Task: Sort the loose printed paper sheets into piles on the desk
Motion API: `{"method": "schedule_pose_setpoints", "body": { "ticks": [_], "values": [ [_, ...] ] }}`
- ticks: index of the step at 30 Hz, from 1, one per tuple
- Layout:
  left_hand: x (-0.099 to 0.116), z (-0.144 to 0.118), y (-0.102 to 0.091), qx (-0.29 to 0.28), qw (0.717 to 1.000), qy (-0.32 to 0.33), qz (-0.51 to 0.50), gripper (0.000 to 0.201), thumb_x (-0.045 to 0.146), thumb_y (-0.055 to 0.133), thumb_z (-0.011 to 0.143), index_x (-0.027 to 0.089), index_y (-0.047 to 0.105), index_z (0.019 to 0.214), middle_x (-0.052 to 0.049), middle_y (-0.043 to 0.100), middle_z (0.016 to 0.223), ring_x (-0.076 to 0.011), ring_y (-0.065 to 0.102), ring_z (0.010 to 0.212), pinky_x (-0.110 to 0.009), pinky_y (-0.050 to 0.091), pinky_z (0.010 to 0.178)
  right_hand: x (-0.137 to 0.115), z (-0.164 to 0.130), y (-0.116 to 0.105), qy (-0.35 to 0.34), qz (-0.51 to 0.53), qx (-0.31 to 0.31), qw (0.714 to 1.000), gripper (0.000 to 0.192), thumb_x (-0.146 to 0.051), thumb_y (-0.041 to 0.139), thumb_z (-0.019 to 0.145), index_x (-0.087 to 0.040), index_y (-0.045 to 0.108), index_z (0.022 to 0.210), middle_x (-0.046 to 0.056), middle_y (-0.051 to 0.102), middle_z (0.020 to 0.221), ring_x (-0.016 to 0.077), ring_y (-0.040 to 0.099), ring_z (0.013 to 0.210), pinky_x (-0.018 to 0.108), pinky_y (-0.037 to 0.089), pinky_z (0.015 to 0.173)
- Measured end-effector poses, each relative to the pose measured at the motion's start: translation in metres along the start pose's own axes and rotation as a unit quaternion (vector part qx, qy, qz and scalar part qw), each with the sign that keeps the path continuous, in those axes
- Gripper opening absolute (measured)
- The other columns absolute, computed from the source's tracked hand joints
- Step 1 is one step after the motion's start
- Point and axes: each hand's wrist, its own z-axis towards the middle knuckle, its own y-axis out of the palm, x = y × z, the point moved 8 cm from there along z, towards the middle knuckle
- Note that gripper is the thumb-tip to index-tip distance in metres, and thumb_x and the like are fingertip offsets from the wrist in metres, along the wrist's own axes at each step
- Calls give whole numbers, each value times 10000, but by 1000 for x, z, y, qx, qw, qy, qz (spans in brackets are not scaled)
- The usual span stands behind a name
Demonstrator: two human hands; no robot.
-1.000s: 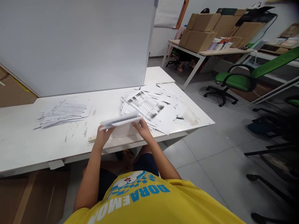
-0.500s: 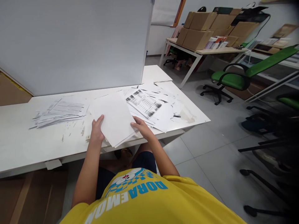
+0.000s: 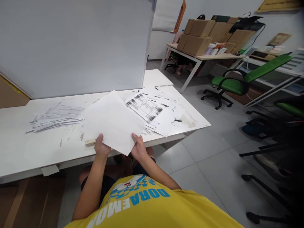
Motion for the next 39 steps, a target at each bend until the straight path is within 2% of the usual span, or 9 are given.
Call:
{"method": "schedule_pose_setpoints", "body": {
  "ticks": [3, 6, 9, 14, 19, 23, 27, 31, 39],
  "values": [
    [35, -4, -1, -59, 992, 110, 29, 725, 815, 599, 686, 330, 625, 1224, -63, 650, 1302, -343, 537, 1316, -477, 522, 1035, 9, 2, -7, 61, -12, -3, 998, 480, -412, 779, 629, -225, 612, 1039, 58, 762, 974, 313, 694, 1089, 485, 582, 955],
    [67, -2, -10, -51, 975, 216, -1, 694, 789, 603, 738, 424, 521, 1323, 5, 561, 1425, -315, 458, 1394, -488, 447, 1122, 25, -1, -3, 124, -9, -35, 992, 516, -544, 726, 650, -201, 627, 1023, 102, 761, 963, 360, 666, 1151, 534, 579, 950],
    [74, 6, -16, -44, 970, 239, 26, 708, 780, 583, 773, 421, 464, 1372, -1, 526, 1451, -312, 425, 1415, -487, 428, 1141, 38, -5, 3, 160, 4, -45, 986, 530, -565, 722, 635, -193, 639, 1004, 116, 764, 951, 375, 657, 1167, 548, 571, 960],
    [73, 6, -31, 18, 957, 273, 99, 627, 821, 514, 778, 339, 560, 1177, -58, 600, 1247, -305, 546, 1278, -434, 511, 1033, 35, -2, -2, 155, 17, -19, 988, 498, -466, 776, 602, -193, 637, 994, 99, 770, 944, 363, 669, 1151, 525, 579, 958],
    [67, 13, -26, 2, 969, 227, 97, 807, 815, 551, 751, 335, 426, 1388, -79, 606, 1252, -310, 572, 1243, -415, 531, 979, 24, 4, -10, 125, 2, -21, 992, 458, -402, 793, 615, -194, 639, 993, 87, 773, 927, 346, 687, 1120, 509, 587, 949],
    [58, 21, -33, 64, 970, 198, 128, 519, 670, 563, 823, 265, 579, 1147, -74, 630, 1122, -278, 621, 1121, -381, 541, 921, 24, 9, -10, 114, -3, -24, 993, 427, -373, 794, 619, -199, 638, 976, 83, 774, 938, 340, 694, 1106, 501, 591, 948],
    [39, 26, -44, 108, 978, 152, 92, 345, 580, 561, 857, 238, 550, 889, -60, 623, 1150, -250, 623, 1099, -356, 551, 886, 23, 14, -8, 109, -4, -30, 994, 417, -328, 793, 591, -200, 634, 955, 80, 774, 965, 342, 686, 1124, 497, 587, 961],
    [25, 25, -40, 89, 984, 126, 88, 371, 609, 500, 897, 238, 520, 904, -48, 535, 1416, -239, 576, 1235, -356, 530, 958, 30, 13, -5, 149, -11, -58, 987, 438, -418, 753, 647, -177, 646, 998, 107, 770, 966, 348, 677, 1145, 505, 588, 955],
    [13, 14, -51, 107, 988, 91, 63, 269, 476, 592, 887, 234, 479, 920, -87, 609, 1336, -205, 629, 1138, -346, 539, 925, 12, 19, -23, 51, -93, -32, 994, 515, -332, 831, 593, -208, 632, 1052, 51, 768, 1020, 269, 729, 942, 428, 586, 918]
  ]
}}
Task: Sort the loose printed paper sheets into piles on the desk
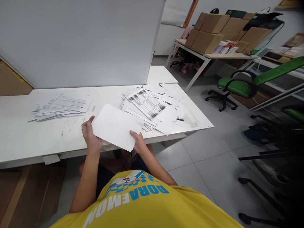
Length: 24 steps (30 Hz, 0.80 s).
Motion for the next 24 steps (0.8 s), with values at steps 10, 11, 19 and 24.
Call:
{"method": "schedule_pose_setpoints", "body": {
  "ticks": [10, 11, 19, 24],
  "values": [
    [26, -4, -71, 57, 915, 196, 347, 146, 258, 562, 876, 203, 688, 925, -102, 658, 1006, -268, 574, 1119, -454, 389, 1090, -23, 2, -62, 23, -312, 22, 949, 318, -365, 739, 647, -177, 684, 897, 50, 751, 820, 232, 684, 723, 379, 553, 725],
    [27, 1, -71, 41, 912, 208, 351, 134, 249, 575, 863, 206, 690, 916, -107, 655, 1006, -281, 558, 1146, -470, 353, 1119, -26, 2, -62, 27, -326, 25, 945, 298, -350, 726, 647, -179, 683, 887, 47, 747, 808, 232, 680, 712, 371, 549, 707],
    [-22, 16, -3, -255, 852, 164, 426, 260, 329, 558, 852, 206, 710, 1024, -139, 690, 1100, -348, 508, 1265, -504, 314, 1134, -55, 6, -59, 26, -451, 52, 890, 217, -345, 669, 630, -184, 655, 776, 23, 695, 709, 216, 624, 667, 329, 476, 626],
    [-32, 16, 0, -236, 844, 159, 455, 408, 326, 445, 908, 163, 649, 1221, -165, 628, 1311, -345, 462, 1355, -507, 318, 1131, -55, 9, -54, 27, -432, 39, 901, 278, -377, 686, 606, -177, 653, 796, 21, 700, 740, 206, 611, 687, 331, 469, 658]
  ]
}}
